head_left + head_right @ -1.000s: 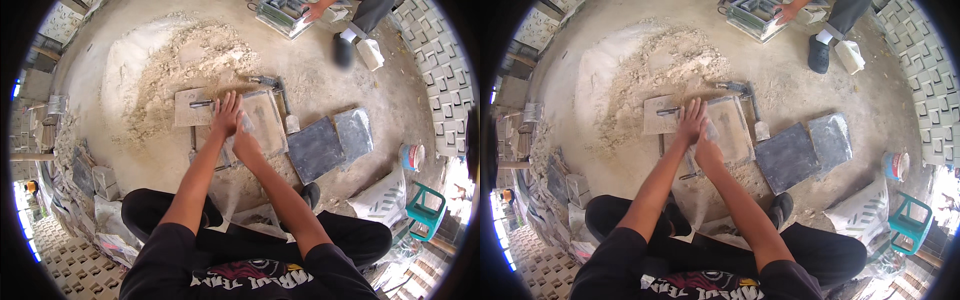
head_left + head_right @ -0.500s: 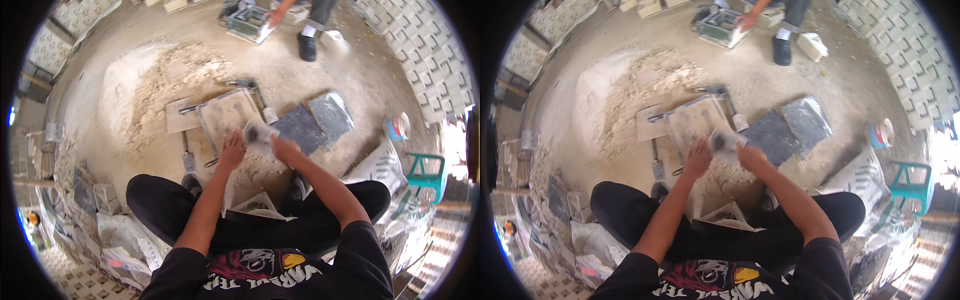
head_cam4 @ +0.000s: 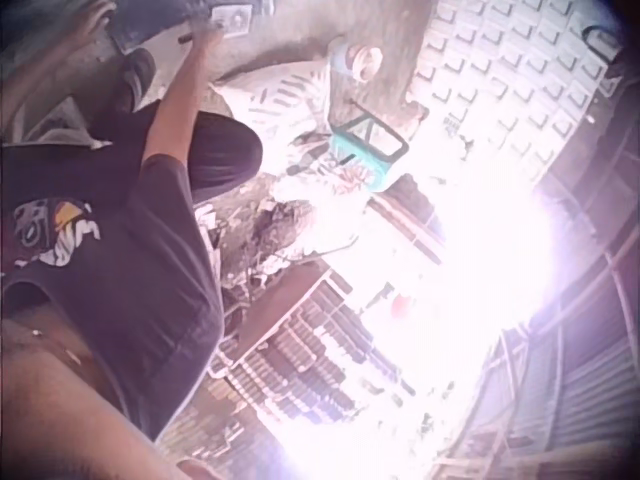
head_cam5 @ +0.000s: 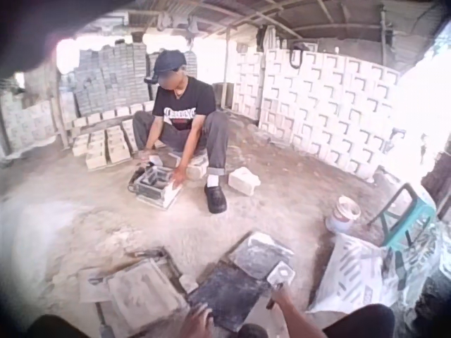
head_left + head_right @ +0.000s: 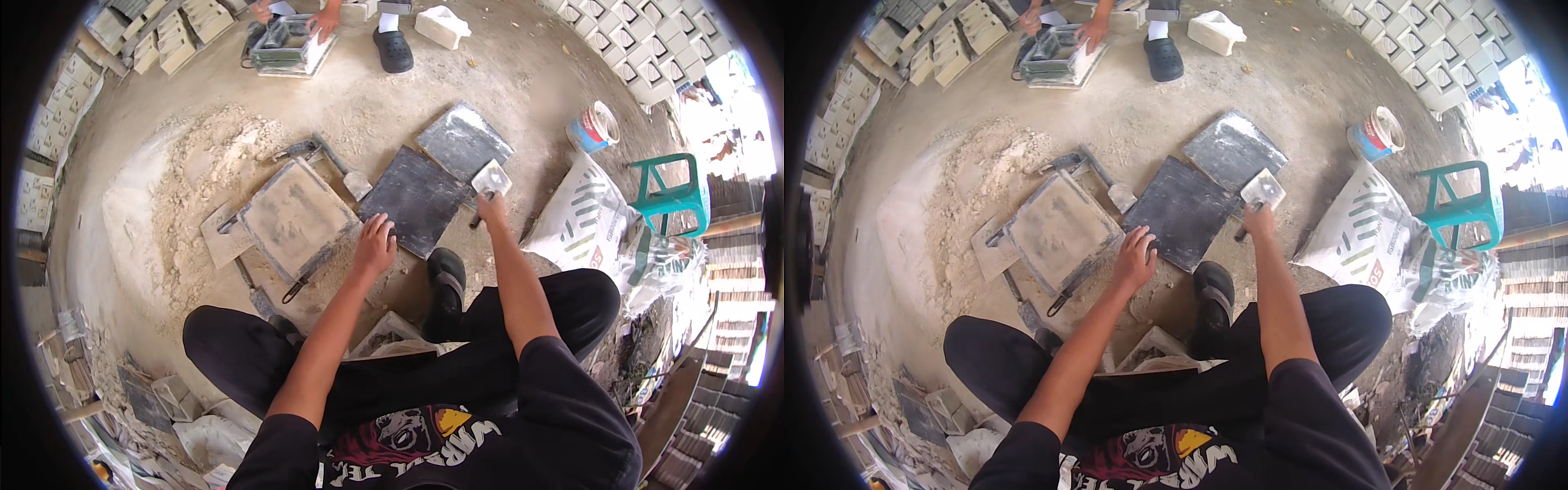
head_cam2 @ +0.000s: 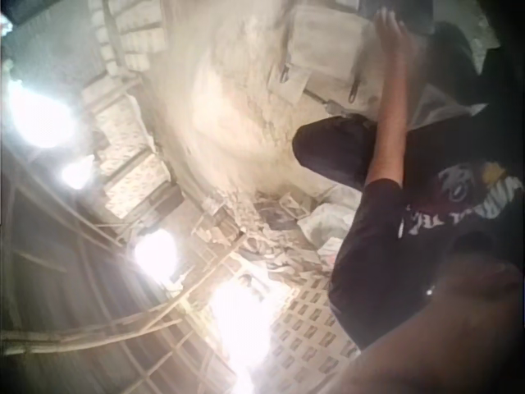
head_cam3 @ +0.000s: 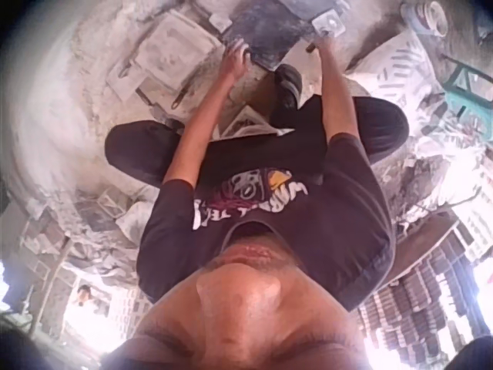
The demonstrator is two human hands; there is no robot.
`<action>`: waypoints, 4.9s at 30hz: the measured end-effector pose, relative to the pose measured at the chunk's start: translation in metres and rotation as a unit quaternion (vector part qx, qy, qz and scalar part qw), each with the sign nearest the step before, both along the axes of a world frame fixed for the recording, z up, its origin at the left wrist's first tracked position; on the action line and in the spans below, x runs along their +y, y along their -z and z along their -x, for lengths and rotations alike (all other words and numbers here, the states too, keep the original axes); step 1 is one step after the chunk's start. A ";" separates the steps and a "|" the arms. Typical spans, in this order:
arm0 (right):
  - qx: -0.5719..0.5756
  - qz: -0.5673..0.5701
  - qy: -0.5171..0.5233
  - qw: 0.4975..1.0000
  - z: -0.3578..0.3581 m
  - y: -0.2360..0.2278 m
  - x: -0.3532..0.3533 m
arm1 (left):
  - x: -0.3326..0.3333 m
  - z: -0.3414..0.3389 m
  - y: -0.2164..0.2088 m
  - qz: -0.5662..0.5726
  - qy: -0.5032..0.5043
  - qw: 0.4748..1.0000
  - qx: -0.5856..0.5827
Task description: The person fills a square mold with stone material, levels the surface using a tool, and then places a dark tile on top of the mold.
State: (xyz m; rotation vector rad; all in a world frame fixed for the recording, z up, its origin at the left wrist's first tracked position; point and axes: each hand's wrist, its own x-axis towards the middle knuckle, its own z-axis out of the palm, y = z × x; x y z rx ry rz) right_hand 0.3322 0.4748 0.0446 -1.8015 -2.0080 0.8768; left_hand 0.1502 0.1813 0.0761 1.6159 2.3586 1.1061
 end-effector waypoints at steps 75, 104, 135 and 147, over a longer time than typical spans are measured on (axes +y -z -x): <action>-0.067 0.102 -0.449 0.885 0.054 -0.111 -0.223 | -0.176 -0.096 -0.017 -0.045 -0.513 0.694 -0.502; -0.055 0.048 -0.435 0.897 0.149 -0.088 -0.228 | -0.179 0.012 -0.007 0.031 -0.492 0.807 -0.324; -0.097 0.128 -0.468 0.869 0.079 -0.141 -0.242 | -0.200 -0.085 -0.052 -0.046 -0.481 0.778 -0.401; -0.076 0.079 -0.440 0.891 0.094 -0.093 -0.224 | -0.180 -0.054 -0.024 0.019 -0.474 0.815 -0.333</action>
